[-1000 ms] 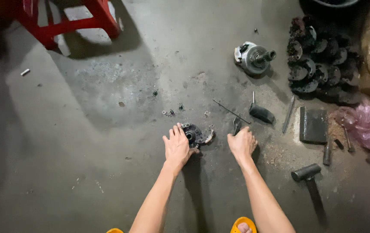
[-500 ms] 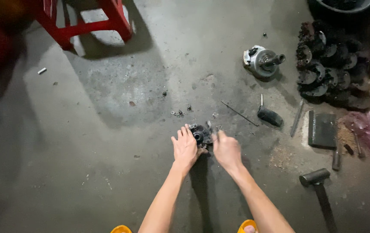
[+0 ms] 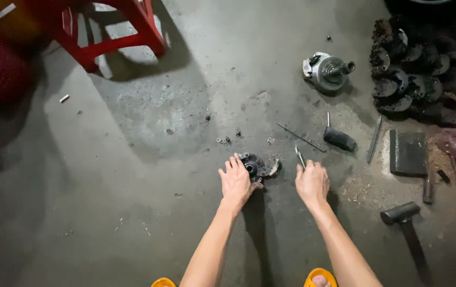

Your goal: Disassembling and inspecting a motorcycle clutch component using a metal pick

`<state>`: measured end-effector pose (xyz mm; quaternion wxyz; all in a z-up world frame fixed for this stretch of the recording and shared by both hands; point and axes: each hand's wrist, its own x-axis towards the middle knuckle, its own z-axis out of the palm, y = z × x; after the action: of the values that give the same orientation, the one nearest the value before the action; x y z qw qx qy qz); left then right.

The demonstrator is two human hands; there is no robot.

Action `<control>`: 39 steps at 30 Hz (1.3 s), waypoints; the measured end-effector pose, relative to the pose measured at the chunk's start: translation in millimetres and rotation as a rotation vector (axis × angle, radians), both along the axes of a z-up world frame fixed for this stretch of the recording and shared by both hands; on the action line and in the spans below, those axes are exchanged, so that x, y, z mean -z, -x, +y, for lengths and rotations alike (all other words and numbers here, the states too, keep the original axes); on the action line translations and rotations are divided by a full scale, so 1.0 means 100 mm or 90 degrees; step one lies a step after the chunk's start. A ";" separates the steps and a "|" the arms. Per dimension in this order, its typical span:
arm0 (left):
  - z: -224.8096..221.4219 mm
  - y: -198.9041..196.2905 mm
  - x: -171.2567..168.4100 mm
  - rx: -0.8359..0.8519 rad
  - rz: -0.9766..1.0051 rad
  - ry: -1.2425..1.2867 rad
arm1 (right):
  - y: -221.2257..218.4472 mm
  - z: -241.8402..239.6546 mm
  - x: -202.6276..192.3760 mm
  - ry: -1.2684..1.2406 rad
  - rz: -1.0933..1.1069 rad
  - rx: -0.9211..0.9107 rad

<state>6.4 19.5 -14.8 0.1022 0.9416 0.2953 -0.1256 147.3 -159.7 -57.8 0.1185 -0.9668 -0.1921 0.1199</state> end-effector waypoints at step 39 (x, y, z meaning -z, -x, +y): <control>-0.20 -0.09 -0.29 -0.075 -0.360 0.745 | 0.30 0.07 -0.33 -0.758 0.740 0.074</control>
<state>14.9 -0.2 14.0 0.6786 0.7092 0.1909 -0.0071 116.9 -153.1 -24.4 0.6961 -0.5352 -0.0812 0.4717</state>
